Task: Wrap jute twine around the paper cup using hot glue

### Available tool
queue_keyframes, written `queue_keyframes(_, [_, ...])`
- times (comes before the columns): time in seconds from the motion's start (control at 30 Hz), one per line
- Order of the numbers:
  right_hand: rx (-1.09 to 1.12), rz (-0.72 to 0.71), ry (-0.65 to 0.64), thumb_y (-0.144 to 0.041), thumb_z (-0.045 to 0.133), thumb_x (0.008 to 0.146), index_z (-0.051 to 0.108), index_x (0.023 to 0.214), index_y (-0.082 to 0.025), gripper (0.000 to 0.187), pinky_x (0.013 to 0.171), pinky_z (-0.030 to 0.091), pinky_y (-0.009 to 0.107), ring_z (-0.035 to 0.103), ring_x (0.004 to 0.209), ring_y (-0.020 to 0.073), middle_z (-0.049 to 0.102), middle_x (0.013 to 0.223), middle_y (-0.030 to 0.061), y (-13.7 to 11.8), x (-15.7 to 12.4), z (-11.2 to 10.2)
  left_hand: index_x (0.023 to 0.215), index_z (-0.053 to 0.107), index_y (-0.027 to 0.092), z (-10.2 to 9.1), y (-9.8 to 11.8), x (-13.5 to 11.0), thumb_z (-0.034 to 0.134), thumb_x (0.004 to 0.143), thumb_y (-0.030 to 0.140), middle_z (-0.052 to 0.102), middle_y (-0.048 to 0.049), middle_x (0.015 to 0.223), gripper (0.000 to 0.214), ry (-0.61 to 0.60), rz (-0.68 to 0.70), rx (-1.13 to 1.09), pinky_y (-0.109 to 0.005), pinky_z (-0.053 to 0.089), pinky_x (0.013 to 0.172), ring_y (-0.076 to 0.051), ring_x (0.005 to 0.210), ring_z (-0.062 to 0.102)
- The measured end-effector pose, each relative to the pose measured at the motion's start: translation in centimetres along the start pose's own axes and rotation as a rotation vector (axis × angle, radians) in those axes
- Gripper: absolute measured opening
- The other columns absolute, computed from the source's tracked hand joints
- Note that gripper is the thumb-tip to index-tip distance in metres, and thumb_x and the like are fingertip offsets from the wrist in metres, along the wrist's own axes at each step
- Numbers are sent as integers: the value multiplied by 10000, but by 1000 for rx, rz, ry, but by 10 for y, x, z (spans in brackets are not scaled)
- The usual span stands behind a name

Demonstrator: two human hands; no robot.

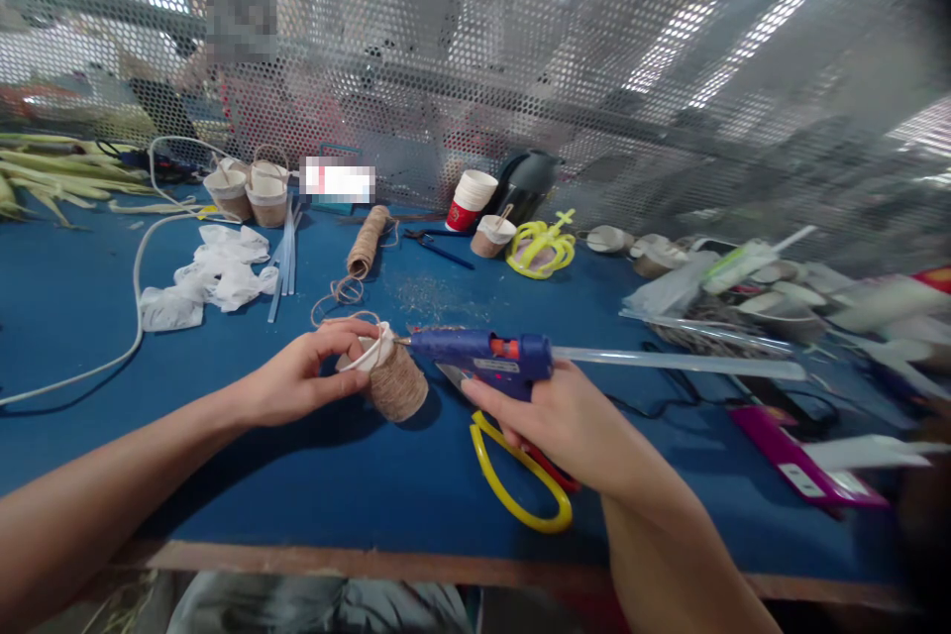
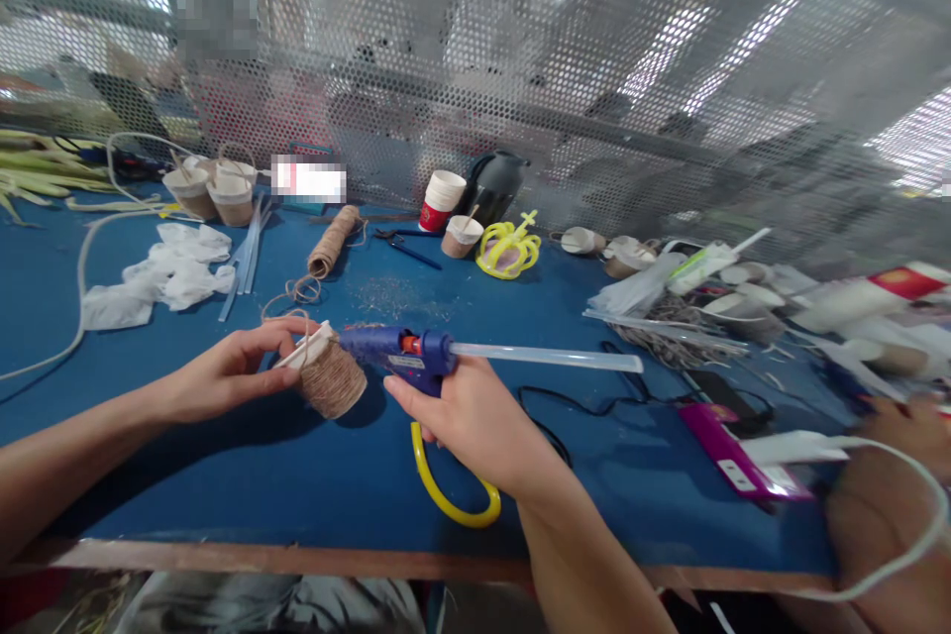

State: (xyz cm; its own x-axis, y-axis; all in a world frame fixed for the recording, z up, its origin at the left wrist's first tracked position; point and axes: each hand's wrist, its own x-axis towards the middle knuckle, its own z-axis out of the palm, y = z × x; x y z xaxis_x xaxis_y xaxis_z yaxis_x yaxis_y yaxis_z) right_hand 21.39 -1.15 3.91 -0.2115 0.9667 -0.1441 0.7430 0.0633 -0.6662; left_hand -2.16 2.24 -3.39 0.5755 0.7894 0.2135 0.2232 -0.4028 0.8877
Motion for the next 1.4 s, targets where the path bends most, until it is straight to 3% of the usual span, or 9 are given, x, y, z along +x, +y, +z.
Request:
queue_keyframes(0.33, [5, -49, 6, -288, 550, 758, 505, 568, -202, 213, 436, 406, 224, 439, 376, 93, 472, 383, -67, 0, -3, 1, 714, 505, 164, 0, -1, 0, 509, 824, 283, 531, -114, 1190, 163, 5, 1, -34, -419, 301, 1015, -246, 1201, 415])
queue_keyframes(0.8, [-60, -12, -35, -322, 542, 768, 513, 544, -205, 254, 420, 393, 231, 474, 360, 102, 505, 391, -51, 5, -6, 7, 704, 495, 169, 0, -1, 0, 520, 814, 343, 529, -113, 1191, 207, 17, -26, -33, -434, 291, 1020, -254, 1202, 411])
queue_keyframes(1.0, [-40, 3, -54, -322, 537, 766, 550, 598, -202, 206, 413, 392, 226, 474, 360, 107, 483, 379, -60, 3, -6, 11, 692, 501, 167, 1, 0, 0, 510, 821, 362, 543, -112, 1173, 234, 11, -23, -18, -391, 298, 1021, -243, 1199, 419])
queue_keyframes(1.4, [36, 3, -16, -359, 552, 766, 447, 450, -196, 370, 424, 412, 205, 450, 374, 85, 484, 381, -44, 3, 2, -1, 701, 507, 160, 1, -3, 0, 504, 831, 313, 535, -113, 1179, 201, 9, 14, -9, -377, 327, 1001, -231, 1182, 430])
